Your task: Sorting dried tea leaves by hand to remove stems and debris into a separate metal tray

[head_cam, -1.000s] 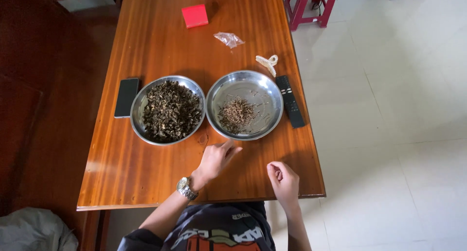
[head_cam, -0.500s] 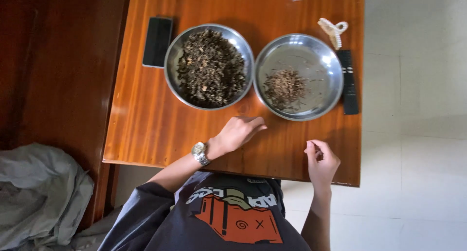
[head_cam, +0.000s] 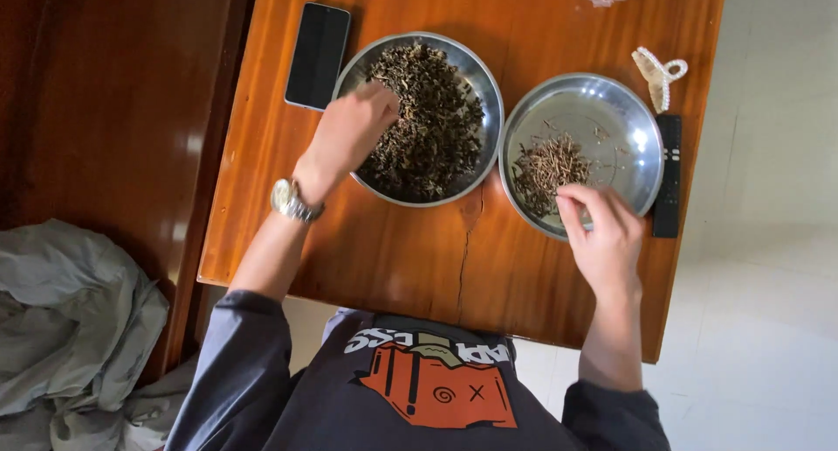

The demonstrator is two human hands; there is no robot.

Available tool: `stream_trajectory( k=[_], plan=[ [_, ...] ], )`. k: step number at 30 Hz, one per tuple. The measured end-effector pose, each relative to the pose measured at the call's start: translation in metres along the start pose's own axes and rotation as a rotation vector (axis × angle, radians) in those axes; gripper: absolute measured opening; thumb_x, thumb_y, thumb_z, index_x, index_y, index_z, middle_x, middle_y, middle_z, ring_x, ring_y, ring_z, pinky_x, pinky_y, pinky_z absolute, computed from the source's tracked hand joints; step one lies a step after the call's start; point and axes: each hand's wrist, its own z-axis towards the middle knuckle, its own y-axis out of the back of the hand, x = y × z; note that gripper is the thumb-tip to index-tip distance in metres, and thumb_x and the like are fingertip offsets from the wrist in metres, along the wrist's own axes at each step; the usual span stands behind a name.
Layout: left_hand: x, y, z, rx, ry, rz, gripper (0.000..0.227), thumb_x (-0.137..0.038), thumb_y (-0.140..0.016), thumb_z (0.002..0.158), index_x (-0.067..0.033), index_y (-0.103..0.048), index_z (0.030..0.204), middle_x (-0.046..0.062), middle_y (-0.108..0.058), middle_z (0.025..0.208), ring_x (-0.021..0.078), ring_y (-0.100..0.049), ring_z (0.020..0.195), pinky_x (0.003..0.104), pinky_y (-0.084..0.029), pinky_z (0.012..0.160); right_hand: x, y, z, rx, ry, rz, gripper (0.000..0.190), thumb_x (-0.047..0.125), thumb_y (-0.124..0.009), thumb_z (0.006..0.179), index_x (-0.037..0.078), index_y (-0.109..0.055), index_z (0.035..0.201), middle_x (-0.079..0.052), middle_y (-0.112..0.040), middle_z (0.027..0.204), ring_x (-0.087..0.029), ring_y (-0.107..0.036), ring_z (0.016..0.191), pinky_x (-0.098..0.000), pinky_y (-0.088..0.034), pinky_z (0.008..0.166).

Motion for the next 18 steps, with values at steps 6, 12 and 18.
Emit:
stream_trajectory(
  k=[6, 12, 18],
  plan=[
    [0.029, -0.049, 0.03, 0.107, 0.048, 0.234, 0.025, -0.026, -0.086, 0.084, -0.0097, -0.069, 0.092, 0.005, -0.07, 0.093, 0.0231, -0.075, 0.067, 0.032, -0.061, 0.056, 0.001, 0.012, 0.072, -0.023, 0.172, 0.035, 0.009, 0.01, -0.08, 0.105, 0.004, -0.077, 0.11, -0.008, -0.072, 0.084, -0.024, -0.065, 0.072, -0.0367, -0.057, 0.067],
    [0.02, -0.065, 0.035, 0.158, 0.101, 0.134, 0.021, -0.01, -0.083, 0.085, 0.0012, -0.067, 0.094, 0.018, -0.071, 0.101, 0.0372, -0.075, 0.07, 0.044, -0.063, 0.055, 0.012, 0.012, 0.098, -0.083, 0.191, 0.127, 0.01, 0.013, -0.076, 0.105, 0.003, -0.077, 0.108, -0.007, -0.071, 0.083, -0.025, -0.066, 0.073, -0.0389, -0.057, 0.067],
    [0.005, -0.037, 0.04, 0.224, 0.005, 0.265, 0.019, -0.004, -0.082, 0.083, 0.0039, -0.069, 0.095, 0.02, -0.072, 0.103, 0.0356, -0.077, 0.074, 0.041, -0.066, 0.06, 0.008, 0.008, 0.095, -0.088, 0.131, 0.055, 0.009, 0.019, -0.075, 0.099, 0.013, -0.075, 0.104, -0.003, -0.071, 0.078, -0.022, -0.07, 0.073, -0.0379, -0.059, 0.069]
  ],
)
